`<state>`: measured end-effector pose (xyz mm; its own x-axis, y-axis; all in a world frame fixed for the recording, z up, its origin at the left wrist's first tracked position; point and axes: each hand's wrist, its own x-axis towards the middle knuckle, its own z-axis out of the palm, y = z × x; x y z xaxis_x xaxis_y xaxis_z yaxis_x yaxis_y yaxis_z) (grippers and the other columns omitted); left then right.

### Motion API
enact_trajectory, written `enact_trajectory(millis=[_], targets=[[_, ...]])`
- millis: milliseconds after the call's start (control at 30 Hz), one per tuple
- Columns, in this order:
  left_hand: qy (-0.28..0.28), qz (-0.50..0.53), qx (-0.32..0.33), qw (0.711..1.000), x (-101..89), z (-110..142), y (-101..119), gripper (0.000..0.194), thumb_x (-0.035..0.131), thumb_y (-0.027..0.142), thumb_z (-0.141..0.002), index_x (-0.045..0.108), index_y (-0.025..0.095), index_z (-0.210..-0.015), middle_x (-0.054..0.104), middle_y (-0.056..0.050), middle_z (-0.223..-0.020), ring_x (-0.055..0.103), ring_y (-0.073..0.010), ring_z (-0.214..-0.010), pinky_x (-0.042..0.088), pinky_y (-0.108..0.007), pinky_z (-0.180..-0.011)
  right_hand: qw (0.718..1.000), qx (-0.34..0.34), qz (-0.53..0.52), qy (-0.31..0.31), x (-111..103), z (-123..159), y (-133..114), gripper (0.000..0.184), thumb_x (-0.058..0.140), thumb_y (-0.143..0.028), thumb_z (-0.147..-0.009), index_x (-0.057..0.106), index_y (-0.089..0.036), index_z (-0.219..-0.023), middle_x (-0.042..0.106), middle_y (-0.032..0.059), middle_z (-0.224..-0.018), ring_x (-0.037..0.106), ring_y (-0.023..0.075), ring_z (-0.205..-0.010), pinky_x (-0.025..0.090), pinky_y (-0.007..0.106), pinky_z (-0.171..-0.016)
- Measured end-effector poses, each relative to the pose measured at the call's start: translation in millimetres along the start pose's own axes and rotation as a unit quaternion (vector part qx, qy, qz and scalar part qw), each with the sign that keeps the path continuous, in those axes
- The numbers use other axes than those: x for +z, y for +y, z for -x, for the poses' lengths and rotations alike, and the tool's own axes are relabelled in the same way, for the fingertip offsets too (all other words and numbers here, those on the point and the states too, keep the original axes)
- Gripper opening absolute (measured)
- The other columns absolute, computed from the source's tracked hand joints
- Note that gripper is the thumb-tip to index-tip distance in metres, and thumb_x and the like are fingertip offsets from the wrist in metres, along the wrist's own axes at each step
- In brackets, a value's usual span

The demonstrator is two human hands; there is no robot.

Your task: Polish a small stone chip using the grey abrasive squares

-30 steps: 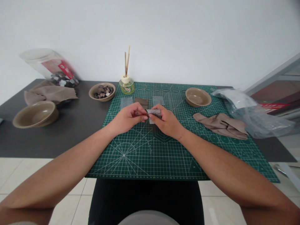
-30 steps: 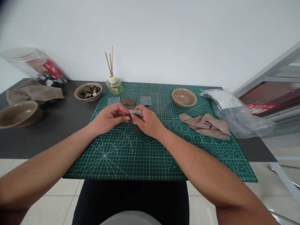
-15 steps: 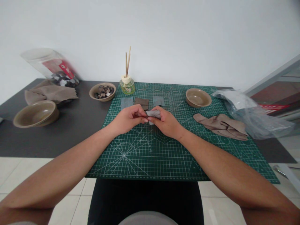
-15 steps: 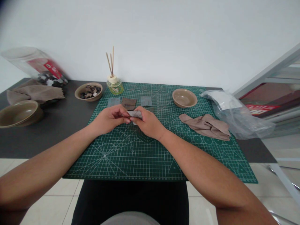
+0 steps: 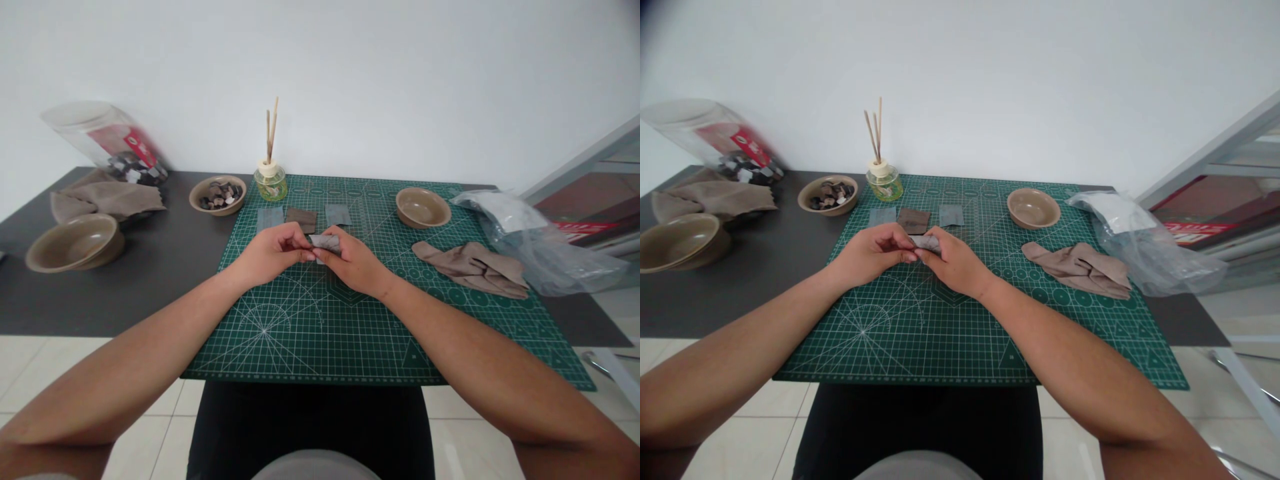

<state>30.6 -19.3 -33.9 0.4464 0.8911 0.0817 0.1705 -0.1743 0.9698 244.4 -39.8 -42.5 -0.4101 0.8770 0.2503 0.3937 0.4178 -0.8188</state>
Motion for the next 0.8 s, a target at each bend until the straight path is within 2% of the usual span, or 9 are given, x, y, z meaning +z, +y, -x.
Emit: enact_trajectory(millis=[233, 467, 667, 800], targets=[[-0.001, 0.022, -0.007, 1.000, 0.0, 0.6, 1.1, 0.026, 0.085, 0.029, -0.070, 0.062, 0.020, -0.077, 0.073, 0.001, -0.074, 0.068, -0.0151, -0.069, 0.052, -0.029, -0.068, 1.000, 0.002, -0.002, 0.007, -0.7, 0.1, -2.6, 0.022, 0.059, -0.043, -0.096, 0.049, -0.025, -0.091, 0.063, -0.0001, -0.083, 0.057, 0.0195, -0.077, 0.042, 0.033, -0.074], [0.000, 0.019, 0.005, 1.000, 0.0, 0.1, 0.8, 0.026, 0.085, 0.029, -0.071, 0.061, 0.020, -0.077, 0.071, 0.002, -0.073, 0.066, -0.0145, -0.067, 0.053, -0.029, -0.065, 1.000, 0.004, 0.001, 0.020, 0.4, 0.7, -2.9, 0.022, 0.061, -0.044, -0.096, 0.050, -0.025, -0.089, 0.062, -0.0004, -0.082, 0.055, 0.0186, -0.074, 0.040, 0.032, -0.070], [0.000, 0.014, -0.001, 1.000, -0.2, 1.1, 2.0, 0.026, 0.086, 0.030, -0.070, 0.063, 0.020, -0.077, 0.073, 0.001, -0.075, 0.069, -0.0155, -0.070, 0.055, -0.031, -0.070, 1.000, -0.005, -0.013, 0.007, 0.2, 1.2, -1.6, 0.022, 0.061, -0.045, -0.096, 0.056, -0.024, -0.097, 0.064, 0.0006, -0.087, 0.058, 0.0195, -0.079, 0.043, 0.033, -0.074], [-0.003, 0.016, -0.011, 1.000, 0.0, 2.0, 3.9, 0.025, 0.086, 0.030, -0.070, 0.065, 0.021, -0.078, 0.074, 0.001, -0.077, 0.070, -0.0166, -0.072, 0.056, -0.032, -0.071, 1.000, 0.002, -0.002, 0.005, -0.7, 1.0, -2.5, 0.022, 0.062, -0.045, -0.097, 0.055, -0.024, -0.095, 0.066, 0.0003, -0.086, 0.058, 0.0192, -0.078, 0.044, 0.032, -0.074]])
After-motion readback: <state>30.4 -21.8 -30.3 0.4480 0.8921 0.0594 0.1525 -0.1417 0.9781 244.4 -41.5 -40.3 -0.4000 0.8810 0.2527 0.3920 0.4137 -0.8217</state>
